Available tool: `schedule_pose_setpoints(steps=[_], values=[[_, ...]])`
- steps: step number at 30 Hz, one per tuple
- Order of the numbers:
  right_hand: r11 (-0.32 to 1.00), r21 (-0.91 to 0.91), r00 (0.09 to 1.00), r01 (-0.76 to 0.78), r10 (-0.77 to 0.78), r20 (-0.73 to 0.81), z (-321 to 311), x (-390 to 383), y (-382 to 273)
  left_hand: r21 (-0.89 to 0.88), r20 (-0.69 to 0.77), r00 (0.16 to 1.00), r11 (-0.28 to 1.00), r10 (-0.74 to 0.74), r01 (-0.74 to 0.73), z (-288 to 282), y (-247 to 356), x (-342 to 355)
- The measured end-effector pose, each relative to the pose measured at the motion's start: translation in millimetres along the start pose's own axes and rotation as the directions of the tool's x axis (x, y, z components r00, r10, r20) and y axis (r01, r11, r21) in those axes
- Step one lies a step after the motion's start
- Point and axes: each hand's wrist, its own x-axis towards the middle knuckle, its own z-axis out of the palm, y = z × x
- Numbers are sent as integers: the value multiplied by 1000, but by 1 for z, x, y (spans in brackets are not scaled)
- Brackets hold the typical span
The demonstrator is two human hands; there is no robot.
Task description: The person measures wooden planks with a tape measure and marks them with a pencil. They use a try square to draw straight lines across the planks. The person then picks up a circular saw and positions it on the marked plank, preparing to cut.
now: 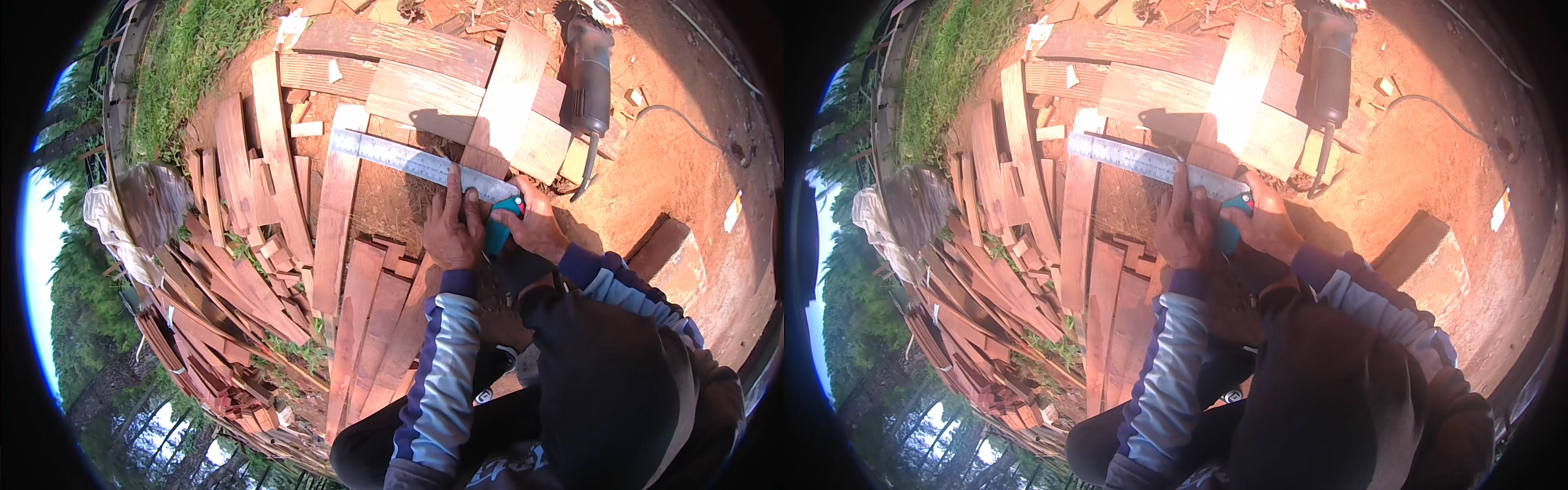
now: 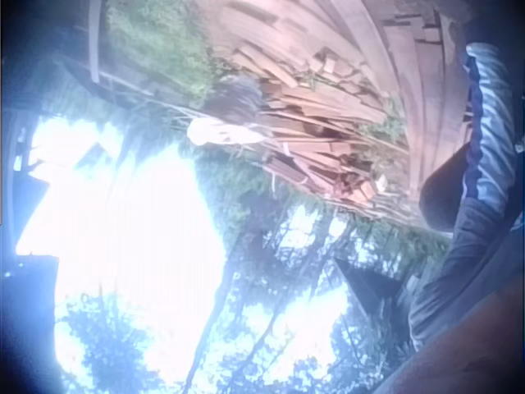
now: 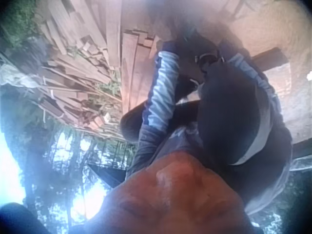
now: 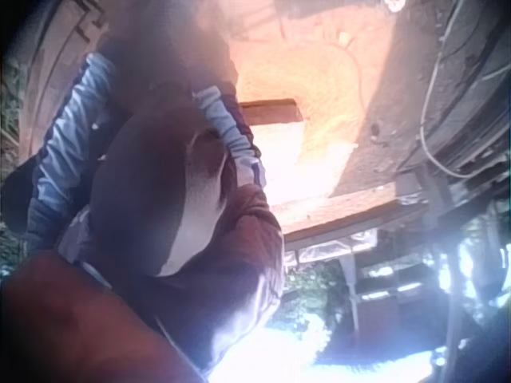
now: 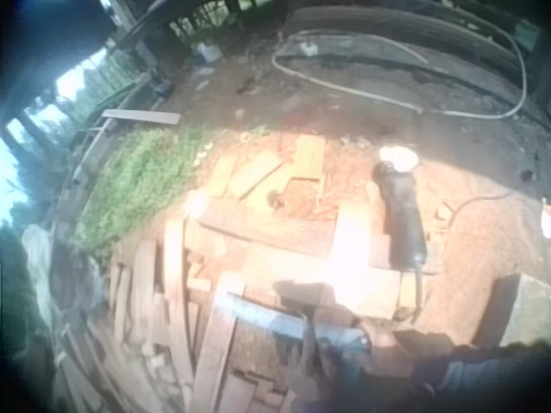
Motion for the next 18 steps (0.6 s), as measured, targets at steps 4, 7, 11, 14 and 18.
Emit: schedule_pose_setpoints(steps=[4, 7, 11, 14, 18], values=[[1000, 29, 1000, 7, -7, 0, -1, 1, -4, 17, 4, 1000, 1000, -4, 4, -1, 2, 0], [994, 106, 999, -39, 36, 30, -1, 2, -6, 26, -11, 1000, 1000, 7, -7, -1, 2, 0], [985, 145, 994, -97, 89, 59, -2, 2, -15, 21, 71, 995, 997, -69, 68, -4, 2, 1], [967, 211, 986, -145, 124, 111, -4, 3, -13, 17, 69, 995, 997, -70, 69, -4, 3, 1], [943, 272, 975, -192, 152, 162, -6, 4, -5, 12, 77, 996, 999, -47, 47, -3, 3, 1]])
